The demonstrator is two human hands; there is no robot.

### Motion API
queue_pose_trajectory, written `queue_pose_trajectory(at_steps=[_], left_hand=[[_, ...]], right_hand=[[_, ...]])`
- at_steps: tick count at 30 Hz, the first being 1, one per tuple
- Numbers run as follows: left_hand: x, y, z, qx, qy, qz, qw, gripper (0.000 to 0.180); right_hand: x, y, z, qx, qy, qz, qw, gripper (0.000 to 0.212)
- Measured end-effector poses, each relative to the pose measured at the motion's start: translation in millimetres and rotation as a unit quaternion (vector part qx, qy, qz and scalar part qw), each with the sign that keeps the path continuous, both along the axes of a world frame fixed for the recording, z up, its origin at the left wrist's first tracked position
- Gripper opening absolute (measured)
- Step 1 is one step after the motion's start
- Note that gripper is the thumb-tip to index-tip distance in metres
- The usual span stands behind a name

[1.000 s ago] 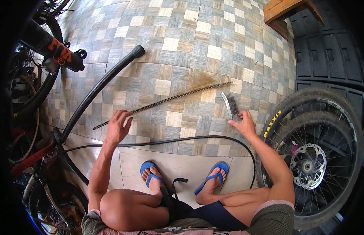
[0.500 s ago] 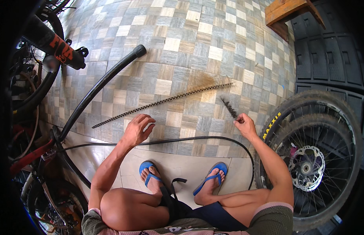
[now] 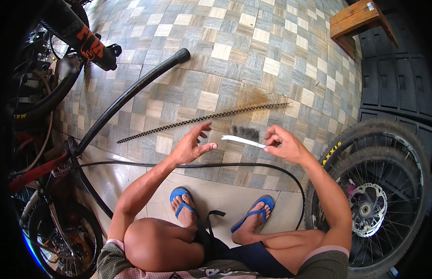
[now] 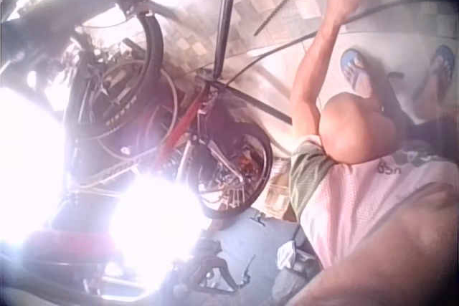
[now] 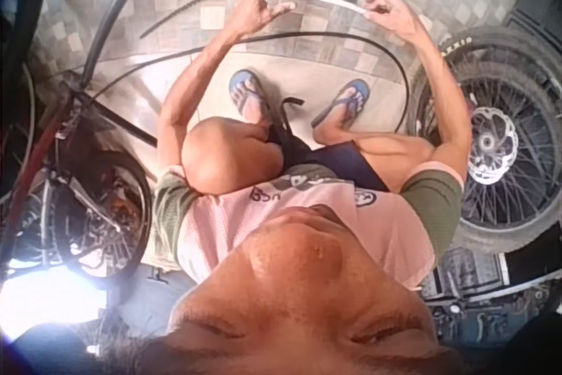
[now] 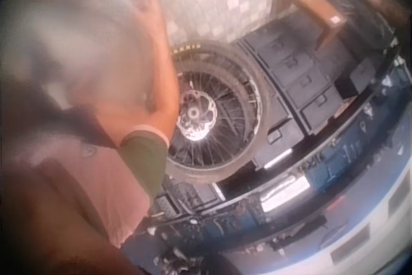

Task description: The person sits on the floor and scrubs a bicycle chain with a brush, then moves to a workbench to dip the brush into a container of liquid. The chain is handled and scrubbed repeatedly on the floor before the person stands and prepares cleaning supplies.

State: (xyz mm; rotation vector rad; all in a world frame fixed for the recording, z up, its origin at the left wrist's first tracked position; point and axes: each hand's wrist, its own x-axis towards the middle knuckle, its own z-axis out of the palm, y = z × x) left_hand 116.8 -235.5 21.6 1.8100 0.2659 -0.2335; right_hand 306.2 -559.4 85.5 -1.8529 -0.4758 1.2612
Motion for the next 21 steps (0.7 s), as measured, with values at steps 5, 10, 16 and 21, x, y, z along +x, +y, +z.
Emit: queue_pose_trajectory(at_steps=[5,10,16,21], left_hand=[[-8,11,-16,-0.257,0.139,-0.004,0.956,0.036],[-17,11,-10,-0.344,0.120,0.037,0.931,0.028],[-13,22,3,-0.371,0.089,0.077,0.921,0.029],[-10,17,-7,-0.324,0.092,0.110,0.935,0.029]], right_hand=[[9,47,13,0.052,-0.005,-0.003,0.999,0.048],[5,82,-9,0.170,0.045,-0.158,0.972,0.055],[-18,113,-44,0.219,-0.001,-0.313,0.924,0.055],[-59,141,-58,0.247,0.097,-0.428,0.864,0.036]])
